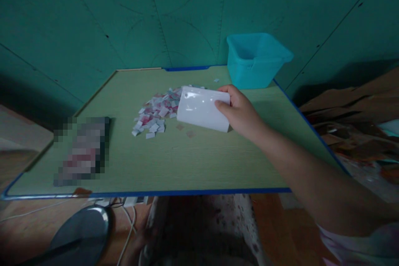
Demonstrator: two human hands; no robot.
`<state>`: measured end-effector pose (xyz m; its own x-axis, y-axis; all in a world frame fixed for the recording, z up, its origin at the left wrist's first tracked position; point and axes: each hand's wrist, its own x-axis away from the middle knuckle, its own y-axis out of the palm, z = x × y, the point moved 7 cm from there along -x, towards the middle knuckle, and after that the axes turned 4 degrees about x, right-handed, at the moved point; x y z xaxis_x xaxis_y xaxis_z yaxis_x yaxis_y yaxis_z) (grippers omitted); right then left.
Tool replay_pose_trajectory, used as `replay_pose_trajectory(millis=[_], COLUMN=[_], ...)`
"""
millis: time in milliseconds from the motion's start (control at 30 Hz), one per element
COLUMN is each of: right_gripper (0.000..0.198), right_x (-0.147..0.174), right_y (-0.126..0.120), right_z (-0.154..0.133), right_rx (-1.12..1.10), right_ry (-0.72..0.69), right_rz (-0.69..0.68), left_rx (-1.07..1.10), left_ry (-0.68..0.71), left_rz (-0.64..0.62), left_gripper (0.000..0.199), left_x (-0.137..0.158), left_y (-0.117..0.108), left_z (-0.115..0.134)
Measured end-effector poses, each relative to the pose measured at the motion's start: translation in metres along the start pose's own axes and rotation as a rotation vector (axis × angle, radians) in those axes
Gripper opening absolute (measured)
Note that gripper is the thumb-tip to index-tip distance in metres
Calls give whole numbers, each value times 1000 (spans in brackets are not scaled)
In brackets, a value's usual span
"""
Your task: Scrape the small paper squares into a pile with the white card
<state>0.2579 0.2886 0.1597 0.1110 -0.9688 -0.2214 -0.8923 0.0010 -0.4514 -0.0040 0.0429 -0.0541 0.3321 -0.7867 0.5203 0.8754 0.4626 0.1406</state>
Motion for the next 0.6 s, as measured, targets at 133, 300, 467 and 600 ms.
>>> replay_pose_trajectory(millis=[133, 300, 467, 600], right_gripper=[25, 22, 23, 22], right_x=[5, 19, 16, 22], right_y=[12, 26, 20, 28], right_z=[3, -5, -5, -3], right_rx=[-17, -126, -167, -102], right_ry=[57, 171, 196, 209], right_rz=[-155, -372, -275, -378], left_rx=[0, -39, -14, -76], left_ry=[-47, 35, 84, 40], left_rz=[-36, 48, 98, 82], left_gripper=[93, 101, 102, 84], left_x=[0, -7, -10, -8], left_y=[-2, -19, -30, -31], left_z=[-7, -10, -8, 1])
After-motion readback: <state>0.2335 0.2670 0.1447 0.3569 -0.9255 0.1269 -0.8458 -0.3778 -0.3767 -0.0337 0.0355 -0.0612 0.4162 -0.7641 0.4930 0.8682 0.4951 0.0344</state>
